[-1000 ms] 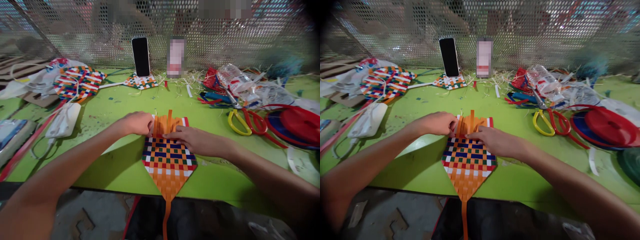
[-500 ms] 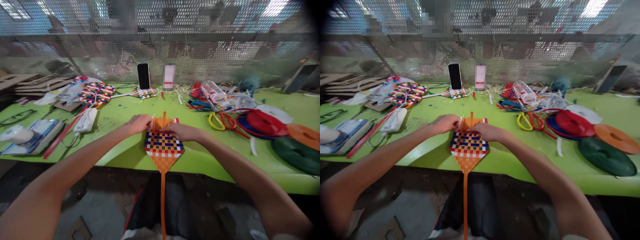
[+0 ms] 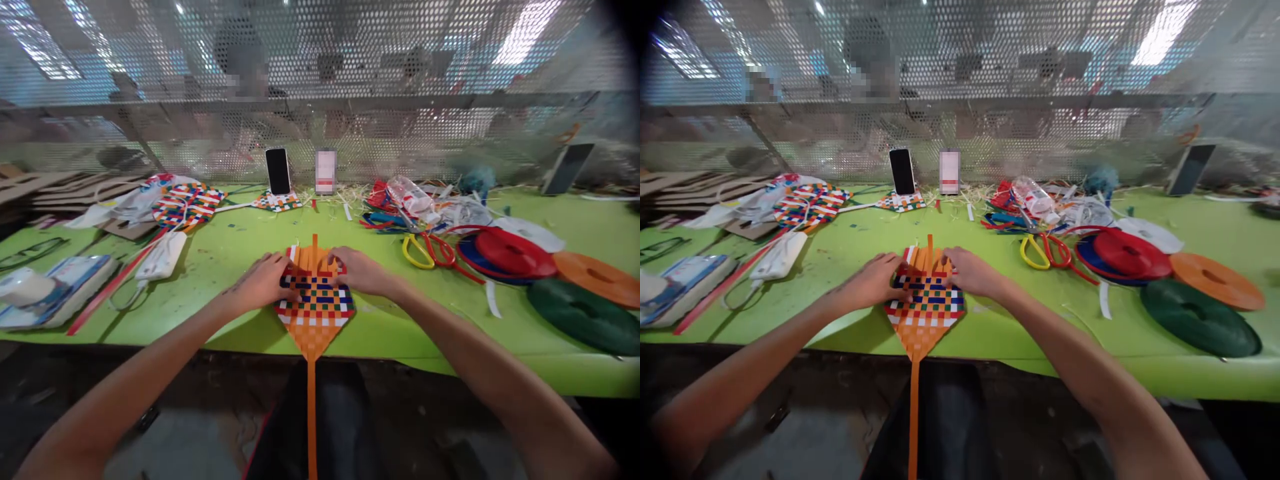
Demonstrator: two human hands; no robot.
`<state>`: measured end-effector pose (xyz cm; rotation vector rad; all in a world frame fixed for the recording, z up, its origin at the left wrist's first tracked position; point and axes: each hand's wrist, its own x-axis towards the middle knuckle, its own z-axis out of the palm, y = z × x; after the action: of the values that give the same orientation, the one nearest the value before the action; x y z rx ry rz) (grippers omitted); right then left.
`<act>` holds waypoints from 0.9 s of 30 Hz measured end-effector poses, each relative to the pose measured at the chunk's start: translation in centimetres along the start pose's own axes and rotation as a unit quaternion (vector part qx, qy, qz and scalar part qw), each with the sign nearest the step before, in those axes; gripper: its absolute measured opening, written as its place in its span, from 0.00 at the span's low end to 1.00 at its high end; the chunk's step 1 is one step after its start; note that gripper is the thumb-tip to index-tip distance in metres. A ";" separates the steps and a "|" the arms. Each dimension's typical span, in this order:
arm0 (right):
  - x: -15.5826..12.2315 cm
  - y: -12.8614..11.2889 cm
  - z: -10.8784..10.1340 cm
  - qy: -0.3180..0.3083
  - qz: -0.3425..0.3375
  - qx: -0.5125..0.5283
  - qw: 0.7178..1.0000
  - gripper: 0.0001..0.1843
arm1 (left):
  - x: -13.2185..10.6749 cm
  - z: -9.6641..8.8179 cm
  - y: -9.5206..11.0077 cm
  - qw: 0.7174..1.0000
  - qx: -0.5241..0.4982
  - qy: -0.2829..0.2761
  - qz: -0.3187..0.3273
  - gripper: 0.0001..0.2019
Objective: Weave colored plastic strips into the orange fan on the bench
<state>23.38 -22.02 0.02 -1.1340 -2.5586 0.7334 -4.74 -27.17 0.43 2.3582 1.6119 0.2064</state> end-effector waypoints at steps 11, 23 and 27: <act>-0.2 0.6 -1.1 -0.080 0.044 -0.032 0.995 0.19 | -1.0 2.3 0.4 0.997 -0.054 0.050 -0.034 0.27; -0.5 1.3 -0.5 -0.087 0.016 -0.006 0.996 0.21 | -0.1 1.2 0.7 0.998 0.025 0.051 0.016 0.31; -0.4 1.4 -0.5 -0.094 0.006 0.007 0.996 0.22 | 1.8 0.0 1.5 0.998 0.011 -0.038 0.048 0.28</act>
<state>24.74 -21.31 -0.31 -1.1256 -2.6972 0.8985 -2.81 -26.01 0.82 2.4320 1.4759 0.1160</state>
